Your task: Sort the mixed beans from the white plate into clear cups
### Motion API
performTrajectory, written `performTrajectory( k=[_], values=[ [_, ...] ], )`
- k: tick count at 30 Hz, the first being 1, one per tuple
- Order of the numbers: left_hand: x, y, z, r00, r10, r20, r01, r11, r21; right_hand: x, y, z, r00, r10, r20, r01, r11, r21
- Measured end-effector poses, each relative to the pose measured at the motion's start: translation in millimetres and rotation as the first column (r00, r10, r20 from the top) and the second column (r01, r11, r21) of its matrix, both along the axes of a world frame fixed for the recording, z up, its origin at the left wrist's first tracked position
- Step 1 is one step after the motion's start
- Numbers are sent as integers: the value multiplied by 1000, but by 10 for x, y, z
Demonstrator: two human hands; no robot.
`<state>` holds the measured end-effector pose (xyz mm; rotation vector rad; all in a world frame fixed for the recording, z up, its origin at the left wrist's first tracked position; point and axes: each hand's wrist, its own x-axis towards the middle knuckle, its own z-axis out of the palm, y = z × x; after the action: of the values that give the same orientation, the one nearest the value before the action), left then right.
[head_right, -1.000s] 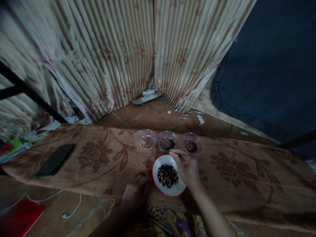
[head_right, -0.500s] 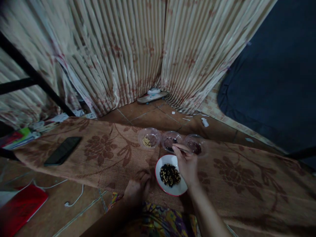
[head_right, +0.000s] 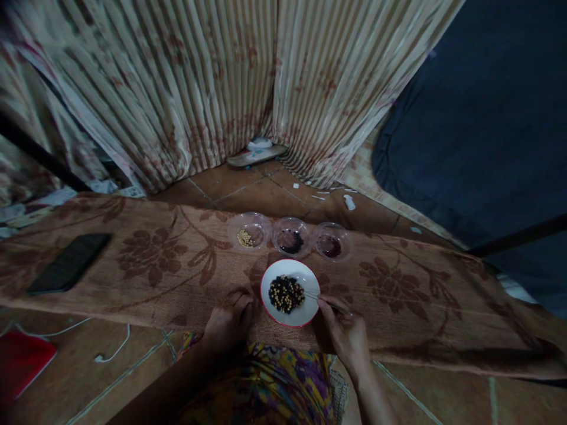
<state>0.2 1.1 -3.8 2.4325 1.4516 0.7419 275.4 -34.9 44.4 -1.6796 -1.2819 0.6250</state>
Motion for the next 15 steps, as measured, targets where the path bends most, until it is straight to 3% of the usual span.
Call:
performTrajectory(
  k=[4, 15],
  values=[
    [2, -7, 8, 1000, 17, -8, -17, 1000, -7, -26, 16, 28, 997, 43, 63, -38, 996, -83],
    [-6, -16, 0, 1000, 14, -16, -14, 1000, -4, -54, 37, -16, 991, 52, 123, -44, 997, -66]
  ],
)
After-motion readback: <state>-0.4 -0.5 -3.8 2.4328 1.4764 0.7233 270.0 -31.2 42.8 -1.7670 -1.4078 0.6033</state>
